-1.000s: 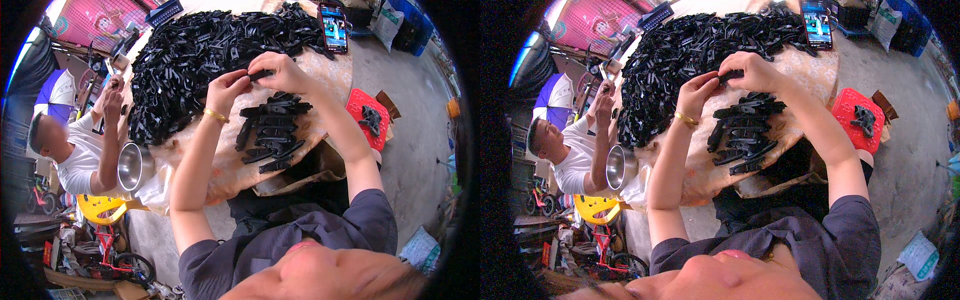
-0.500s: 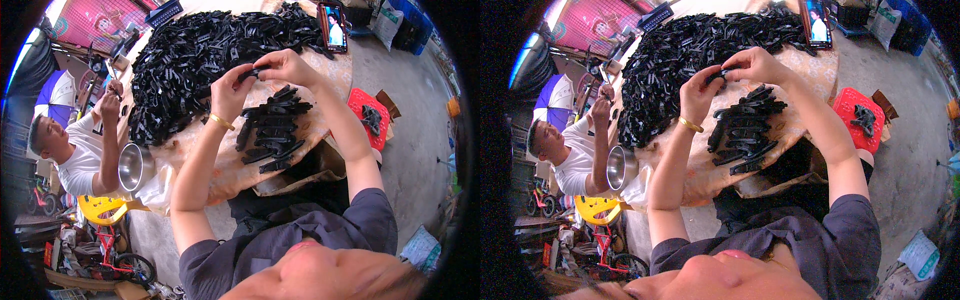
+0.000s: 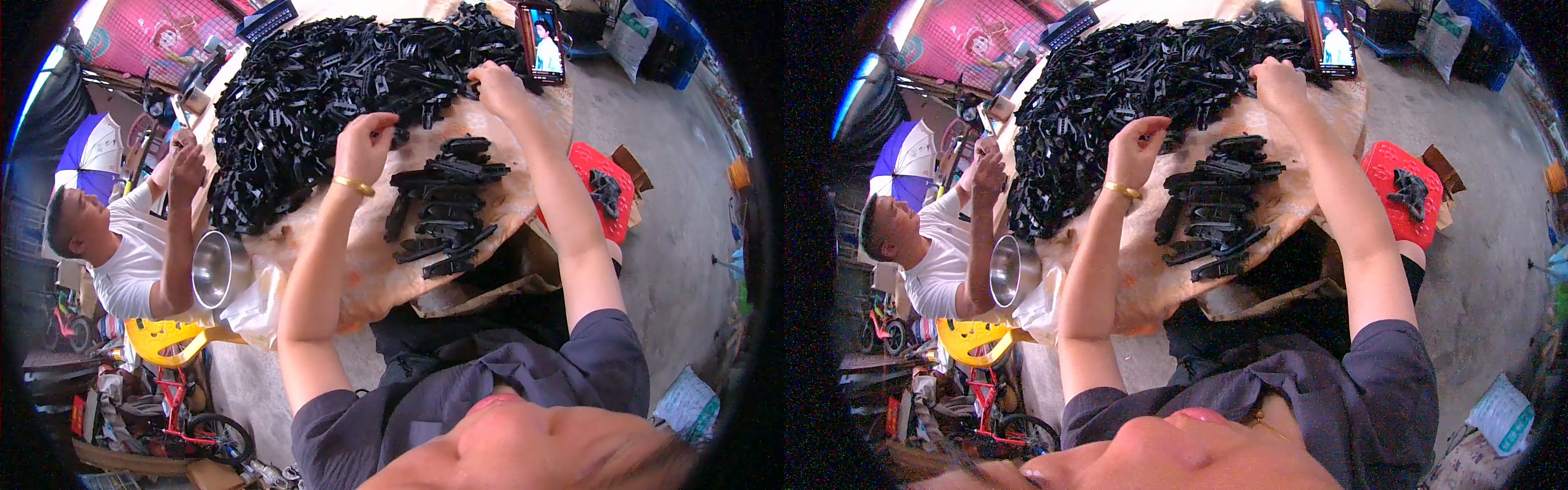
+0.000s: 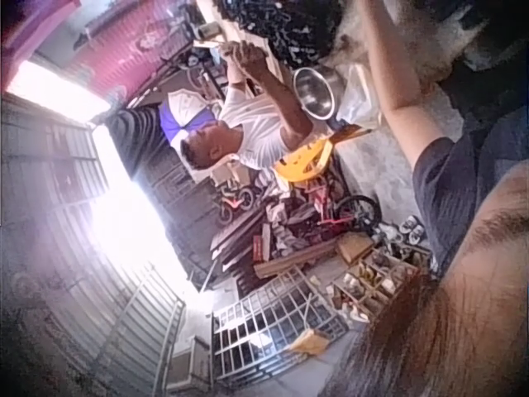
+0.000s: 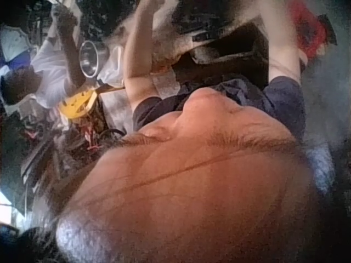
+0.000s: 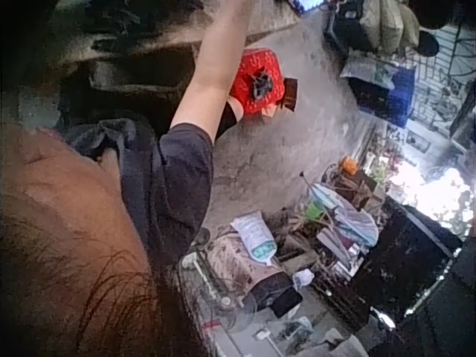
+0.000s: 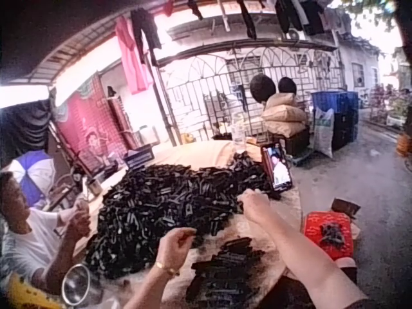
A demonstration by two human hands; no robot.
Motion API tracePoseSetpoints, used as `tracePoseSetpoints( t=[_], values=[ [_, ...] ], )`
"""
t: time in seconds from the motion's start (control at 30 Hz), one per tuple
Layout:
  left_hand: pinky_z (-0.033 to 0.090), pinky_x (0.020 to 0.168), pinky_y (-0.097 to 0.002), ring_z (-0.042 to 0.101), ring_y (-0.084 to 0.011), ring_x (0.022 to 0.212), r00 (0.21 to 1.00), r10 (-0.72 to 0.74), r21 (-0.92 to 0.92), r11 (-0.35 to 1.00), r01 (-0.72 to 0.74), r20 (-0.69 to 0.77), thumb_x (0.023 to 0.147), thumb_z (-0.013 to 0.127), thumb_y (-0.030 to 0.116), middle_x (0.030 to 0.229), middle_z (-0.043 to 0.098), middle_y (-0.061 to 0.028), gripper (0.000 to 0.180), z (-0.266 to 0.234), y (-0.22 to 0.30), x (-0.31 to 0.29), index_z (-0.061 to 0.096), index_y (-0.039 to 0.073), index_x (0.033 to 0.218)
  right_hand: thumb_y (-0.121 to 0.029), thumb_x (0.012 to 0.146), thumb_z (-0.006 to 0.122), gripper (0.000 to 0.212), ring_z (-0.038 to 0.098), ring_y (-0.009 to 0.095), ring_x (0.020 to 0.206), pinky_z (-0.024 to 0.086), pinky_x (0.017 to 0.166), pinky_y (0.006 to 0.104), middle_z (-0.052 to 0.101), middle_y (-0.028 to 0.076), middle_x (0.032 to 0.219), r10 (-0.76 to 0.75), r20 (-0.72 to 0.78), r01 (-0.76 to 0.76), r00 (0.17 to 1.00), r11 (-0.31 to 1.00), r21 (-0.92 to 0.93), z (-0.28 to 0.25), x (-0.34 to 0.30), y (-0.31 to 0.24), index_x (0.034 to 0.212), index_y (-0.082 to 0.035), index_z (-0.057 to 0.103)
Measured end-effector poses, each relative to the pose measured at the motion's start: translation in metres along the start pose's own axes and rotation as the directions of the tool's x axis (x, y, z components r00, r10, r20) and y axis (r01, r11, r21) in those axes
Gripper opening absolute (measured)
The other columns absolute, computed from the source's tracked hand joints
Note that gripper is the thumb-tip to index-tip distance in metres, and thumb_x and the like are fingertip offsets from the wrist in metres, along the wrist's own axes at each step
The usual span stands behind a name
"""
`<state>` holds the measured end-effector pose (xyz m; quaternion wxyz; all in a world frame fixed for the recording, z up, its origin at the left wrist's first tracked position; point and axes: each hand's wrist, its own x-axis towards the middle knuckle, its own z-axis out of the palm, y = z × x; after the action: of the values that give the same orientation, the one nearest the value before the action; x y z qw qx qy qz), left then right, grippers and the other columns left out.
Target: The person assembles plastic clips by picking components from a pile, fitting the pieces together by hand, and placing the assembled clips onto a stack on the table.
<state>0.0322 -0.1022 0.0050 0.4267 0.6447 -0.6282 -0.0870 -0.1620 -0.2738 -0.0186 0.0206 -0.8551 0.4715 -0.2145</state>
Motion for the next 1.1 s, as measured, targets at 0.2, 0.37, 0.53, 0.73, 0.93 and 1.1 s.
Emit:
tracePoseSetpoints(
  t=[0.2, 0.37, 0.53, 0.73, 0.93, 1.1],
  values=[
    [0.042, 0.083, -0.0351, 0.045, -0.0305, 0.095, 0.971, 0.181, 0.507, 0.829, -0.235, 0.155, 0.065, 0.063, 0.004, 0.100, 0.047, -0.0123, 0.039, 0.006, -0.005, -0.006, 0.059, 0.009, 0.104, -0.013, 0.080, 0.050, 0.021, 0.058, 0.029, 0.092, 0.049, 0.075, 0.0403, 0.056, 0.013, 0.103, 0.114, 0.076, -0.098, 0.991, 0.976, -0.195, -0.007, 0.001, -0.003, 0.097, -0.010, 0.063],
    [0.042, 0.083, -0.0359, 0.046, -0.0297, 0.094, 0.984, 0.094, 0.559, 0.813, -0.164, 0.152, 0.065, 0.068, 0.009, 0.099, 0.048, -0.0116, 0.037, 0.005, 0.003, -0.003, 0.058, 0.009, 0.100, -0.019, 0.079, 0.058, 0.020, 0.061, 0.026, 0.078, 0.050, 0.070, 0.0363, 0.059, 0.014, 0.099, 0.127, -0.230, -0.059, 0.965, 0.957, 0.284, -0.007, -0.001, -0.009, 0.094, -0.006, 0.061],
    [0.042, 0.080, -0.0363, 0.048, -0.0292, 0.090, 0.975, 0.173, 0.530, 0.818, -0.221, 0.140, 0.066, 0.068, 0.010, 0.094, 0.052, -0.0101, 0.029, 0.004, -0.001, -0.003, 0.059, 0.008, 0.093, -0.015, 0.085, 0.054, 0.023, 0.059, 0.012, 0.069, 0.049, 0.061, 0.0231, 0.062, 0.007, 0.096, -0.021, -0.021, 0.026, 1.000, 0.271, 0.962, -0.008, -0.003, -0.024, 0.106, -0.005, 0.053],
    [0.048, 0.062, -0.0316, 0.057, -0.0200, 0.070, 0.953, 0.100, 0.096, 0.993, -0.076, -0.285, 0.073, 0.067, 0.010, 0.084, 0.059, -0.0081, 0.022, 0.008, 0.013, 0.002, 0.060, 0.004, 0.093, -0.008, 0.087, 0.050, 0.020, 0.061, 0.014, 0.080, 0.050, 0.070, 0.0234, 0.060, 0.008, 0.103, -0.233, 0.077, -0.104, 0.969, -0.105, 0.989, -0.021, -0.012, -0.034, 0.107, -0.005, 0.052],
    [0.054, 0.066, -0.0246, 0.064, -0.0186, 0.072, 0.943, -0.332, -0.705, 0.669, 0.234, -0.002, 0.082, 0.055, -0.001, 0.088, 0.061, -0.0139, 0.020, 0.012, 0.008, 0.004, 0.050, -0.006, 0.102, 0.002, 0.085, 0.046, 0.020, 0.061, 0.016, 0.087, 0.050, 0.076, 0.0252, 0.059, 0.009, 0.105, -0.317, 0.033, -0.043, 0.948, -0.025, 0.999, -0.022, -0.023, -0.060, 0.103, -0.002, 0.056],
    [0.055, 0.071, -0.0297, 0.064, -0.0248, 0.078, 0.892, -0.422, -0.781, 0.497, 0.378, 0.163, 0.082, 0.052, -0.005, 0.094, 0.060, -0.0165, 0.025, 0.013, 0.006, 0.002, 0.050, -0.008, 0.106, 0.008, 0.078, 0.049, 0.022, 0.061, 0.013, 0.085, 0.050, 0.075, 0.0245, 0.064, 0.008, 0.095, -0.350, -0.220, 0.312, 0.910, 0.233, 0.921, -0.023, -0.032, -0.070, 0.095, 0.001, 0.061]
  ],
)
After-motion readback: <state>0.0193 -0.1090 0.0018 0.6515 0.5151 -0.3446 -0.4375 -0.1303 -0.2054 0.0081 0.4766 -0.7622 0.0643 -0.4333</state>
